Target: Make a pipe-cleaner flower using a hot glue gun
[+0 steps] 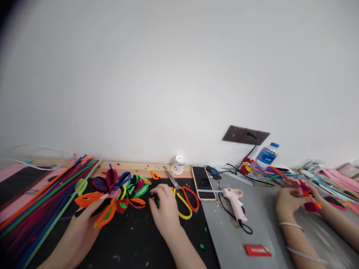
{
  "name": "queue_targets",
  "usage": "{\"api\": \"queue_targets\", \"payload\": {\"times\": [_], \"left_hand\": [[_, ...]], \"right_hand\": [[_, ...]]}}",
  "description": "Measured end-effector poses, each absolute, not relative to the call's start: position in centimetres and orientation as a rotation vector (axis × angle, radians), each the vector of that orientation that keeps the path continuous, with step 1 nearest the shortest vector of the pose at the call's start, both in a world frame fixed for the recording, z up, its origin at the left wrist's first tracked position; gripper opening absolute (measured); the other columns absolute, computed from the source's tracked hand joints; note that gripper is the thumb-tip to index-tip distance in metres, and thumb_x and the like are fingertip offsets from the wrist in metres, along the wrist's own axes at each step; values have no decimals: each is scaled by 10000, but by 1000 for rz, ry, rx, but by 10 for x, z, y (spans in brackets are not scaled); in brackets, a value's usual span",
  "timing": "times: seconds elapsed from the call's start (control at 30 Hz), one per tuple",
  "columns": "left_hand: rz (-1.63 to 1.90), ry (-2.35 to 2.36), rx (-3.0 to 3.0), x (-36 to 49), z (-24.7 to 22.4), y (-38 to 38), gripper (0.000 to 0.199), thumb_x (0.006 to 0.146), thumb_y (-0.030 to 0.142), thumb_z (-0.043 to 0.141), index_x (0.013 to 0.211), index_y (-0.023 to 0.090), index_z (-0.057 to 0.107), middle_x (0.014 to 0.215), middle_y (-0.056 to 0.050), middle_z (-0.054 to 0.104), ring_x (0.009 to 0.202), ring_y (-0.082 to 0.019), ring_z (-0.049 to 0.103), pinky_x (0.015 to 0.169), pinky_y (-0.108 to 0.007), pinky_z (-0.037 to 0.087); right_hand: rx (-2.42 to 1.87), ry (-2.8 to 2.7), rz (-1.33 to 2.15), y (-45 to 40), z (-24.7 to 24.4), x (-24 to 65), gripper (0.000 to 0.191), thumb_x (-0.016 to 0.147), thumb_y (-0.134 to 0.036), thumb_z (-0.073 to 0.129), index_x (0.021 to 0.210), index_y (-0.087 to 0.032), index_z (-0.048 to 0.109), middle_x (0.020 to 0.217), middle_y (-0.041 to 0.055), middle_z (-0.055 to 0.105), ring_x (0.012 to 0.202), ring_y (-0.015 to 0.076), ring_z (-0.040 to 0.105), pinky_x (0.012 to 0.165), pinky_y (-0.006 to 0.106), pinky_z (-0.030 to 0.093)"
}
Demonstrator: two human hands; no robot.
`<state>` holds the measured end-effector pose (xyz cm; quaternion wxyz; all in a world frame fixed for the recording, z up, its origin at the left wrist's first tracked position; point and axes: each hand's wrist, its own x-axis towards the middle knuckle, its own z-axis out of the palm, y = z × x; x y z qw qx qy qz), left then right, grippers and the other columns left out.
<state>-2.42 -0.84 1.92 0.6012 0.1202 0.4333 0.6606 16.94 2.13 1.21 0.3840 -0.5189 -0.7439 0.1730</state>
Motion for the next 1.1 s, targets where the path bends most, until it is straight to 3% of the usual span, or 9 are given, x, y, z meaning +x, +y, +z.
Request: {"api": "queue_targets", "payload": {"times": [0.1,0.23,0.5,0.6,0.67,0.8,0.87,0.97,1.1], "left_hand": [[1541,1016,244,-24,23,-8,124,693,161,640,806,208,661,724,36,744,721,-174,702,603,-219,565],[1540,973,210,-25,26,-8,121,661,169,667,774,209,662,690,49,733,711,-162,695,610,-203,553],[1548,1007,255,-25,15,-7,100,684,182,674,779,211,663,762,38,743,734,-161,694,636,-221,563],[1519,1028,322,-23,14,-9,158,681,200,703,834,219,668,794,26,746,797,-185,697,652,-233,566],[1495,1048,363,-21,12,-10,203,679,218,716,876,218,669,837,6,750,886,-209,684,705,-251,564],[1475,1128,377,-15,9,-12,284,645,235,752,912,198,663,912,-28,749,1011,-241,640,847,-292,527],[1457,1163,368,-13,9,-12,299,626,247,765,900,186,662,912,-35,747,1024,-249,633,885,-312,509],[1418,1210,353,-10,10,-13,319,596,259,778,883,184,663,874,-34,751,992,-259,649,871,-337,518],[1385,1220,392,-8,9,-15,345,593,276,779,909,201,664,853,-21,755,949,-249,668,833,-325,537]], "right_hand": [[-1313,-2077,440,20,10,159,201,713,-118,647,897,-196,631,958,48,590,890,203,499,817,326,420],[-1296,-2111,456,21,9,156,139,733,-61,604,781,-189,628,872,30,611,851,180,517,780,294,423],[-1277,-1862,664,19,13,171,272,823,-117,438,969,-202,651,679,8,670,520,122,563,552,233,448],[-1248,-1728,712,18,13,171,292,792,-122,449,1001,-191,640,734,28,672,506,120,561,506,230,451],[-1241,-1635,730,18,12,171,228,776,-158,496,941,-184,650,749,39,660,538,131,575,497,233,455],[-1264,-1436,816,19,10,169,88,770,-237,544,724,-185,599,561,-18,552,437,109,502,422,216,400],[-1233,-1340,905,18,12,167,60,750,-231,561,794,-192,574,525,-54,496,403,99,472,395,206,382],[-1166,-1267,1041,16,16,162,205,722,-220,583,922,-180,571,501,-71,495,404,104,493,416,214,420],[-1156,-1204,1163,12,19,154,104,687,-241,632,722,-172,562,448,-54,546,388,110,528,429,219,439]]}}
